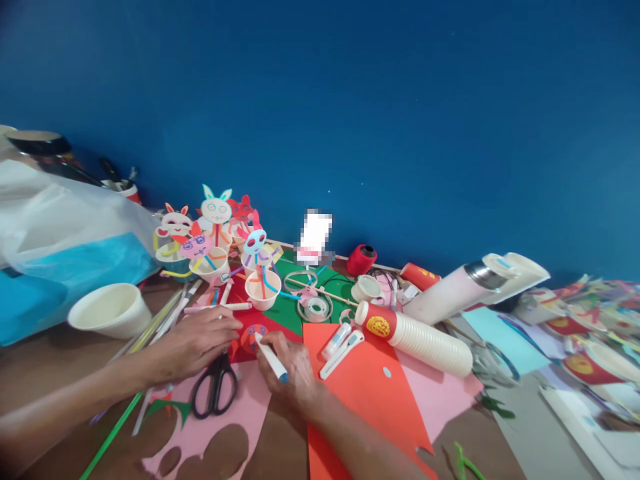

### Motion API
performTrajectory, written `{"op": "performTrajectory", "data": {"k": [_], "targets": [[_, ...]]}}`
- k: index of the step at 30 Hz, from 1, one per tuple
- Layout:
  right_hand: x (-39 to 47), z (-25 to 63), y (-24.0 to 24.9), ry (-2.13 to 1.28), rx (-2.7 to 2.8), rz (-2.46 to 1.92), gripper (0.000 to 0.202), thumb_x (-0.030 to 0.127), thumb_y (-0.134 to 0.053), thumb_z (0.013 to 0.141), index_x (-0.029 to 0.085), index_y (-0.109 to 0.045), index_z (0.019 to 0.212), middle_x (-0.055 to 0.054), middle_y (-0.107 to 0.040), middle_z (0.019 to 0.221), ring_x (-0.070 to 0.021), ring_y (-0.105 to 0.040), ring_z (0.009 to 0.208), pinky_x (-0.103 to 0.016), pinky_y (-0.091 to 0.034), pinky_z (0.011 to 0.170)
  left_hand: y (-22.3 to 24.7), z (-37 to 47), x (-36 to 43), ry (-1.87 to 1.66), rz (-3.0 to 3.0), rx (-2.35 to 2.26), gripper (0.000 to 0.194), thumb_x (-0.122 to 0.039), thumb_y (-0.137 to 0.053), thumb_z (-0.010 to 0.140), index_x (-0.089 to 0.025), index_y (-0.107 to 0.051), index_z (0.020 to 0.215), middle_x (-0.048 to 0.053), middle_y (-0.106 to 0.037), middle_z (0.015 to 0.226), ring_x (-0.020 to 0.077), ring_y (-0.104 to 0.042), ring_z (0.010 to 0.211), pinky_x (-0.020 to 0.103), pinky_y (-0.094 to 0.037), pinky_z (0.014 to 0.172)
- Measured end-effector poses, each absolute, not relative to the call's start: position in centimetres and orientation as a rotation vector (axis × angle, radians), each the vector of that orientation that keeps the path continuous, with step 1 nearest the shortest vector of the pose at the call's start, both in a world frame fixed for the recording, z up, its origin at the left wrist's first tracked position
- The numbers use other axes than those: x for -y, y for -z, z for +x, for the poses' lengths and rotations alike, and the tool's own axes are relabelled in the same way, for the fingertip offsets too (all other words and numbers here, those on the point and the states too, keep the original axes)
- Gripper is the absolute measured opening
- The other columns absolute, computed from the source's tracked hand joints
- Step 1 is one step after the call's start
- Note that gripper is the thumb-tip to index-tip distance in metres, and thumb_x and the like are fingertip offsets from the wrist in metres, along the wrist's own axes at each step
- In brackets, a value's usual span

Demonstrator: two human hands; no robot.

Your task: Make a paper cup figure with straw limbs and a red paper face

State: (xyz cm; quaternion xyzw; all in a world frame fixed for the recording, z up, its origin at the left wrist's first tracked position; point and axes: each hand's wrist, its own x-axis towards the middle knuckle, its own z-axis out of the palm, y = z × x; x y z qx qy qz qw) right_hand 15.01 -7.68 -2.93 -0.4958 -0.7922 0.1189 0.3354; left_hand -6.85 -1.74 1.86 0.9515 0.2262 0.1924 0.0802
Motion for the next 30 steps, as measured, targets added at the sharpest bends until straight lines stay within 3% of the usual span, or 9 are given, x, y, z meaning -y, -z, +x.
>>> {"op": "performTrajectory", "data": {"k": [9, 24, 30], "targets": [[7.7, 15.0, 2.7, -0.312, 2.063, -1.278, 0.009, 0.025, -0.044, 0.090, 0.019, -0.049, 0.094, -0.003, -0.067, 0.074, -0.0151, -0.064, 0.059, -0.022, -0.040, 0.049, -0.8, -6.7, 1.6, -0.395, 2.845, -0.557, 0.037, -0.003, -0.042, 0.082, -0.014, -0.056, 0.113, 0.010, -0.063, 0.103, 0.0238, -0.050, 0.095, 0.039, -0.045, 0.085], [7.9, 15.0, 2.7, -0.368, 2.024, -1.249, 0.009, 0.025, -0.047, 0.089, 0.019, -0.053, 0.092, -0.003, -0.066, 0.074, -0.0153, -0.062, 0.058, -0.024, -0.041, 0.050, 0.6, -7.0, 1.4, -0.282, 2.890, -0.567, 0.032, -0.006, -0.043, 0.082, -0.019, -0.058, 0.107, 0.006, -0.059, 0.111, 0.0249, -0.046, 0.101, 0.041, -0.040, 0.088], [7.7, 14.3, 2.4, -0.901, 1.587, -1.312, 0.009, 0.028, -0.049, 0.088, 0.020, -0.050, 0.085, 0.000, -0.061, 0.068, -0.0140, -0.060, 0.061, -0.023, -0.045, 0.055, 0.9, -6.8, 1.3, -0.311, 2.908, -0.576, 0.025, -0.007, -0.046, 0.081, -0.019, -0.060, 0.098, 0.006, -0.062, 0.102, 0.0233, -0.048, 0.095, 0.039, -0.040, 0.087]]}}
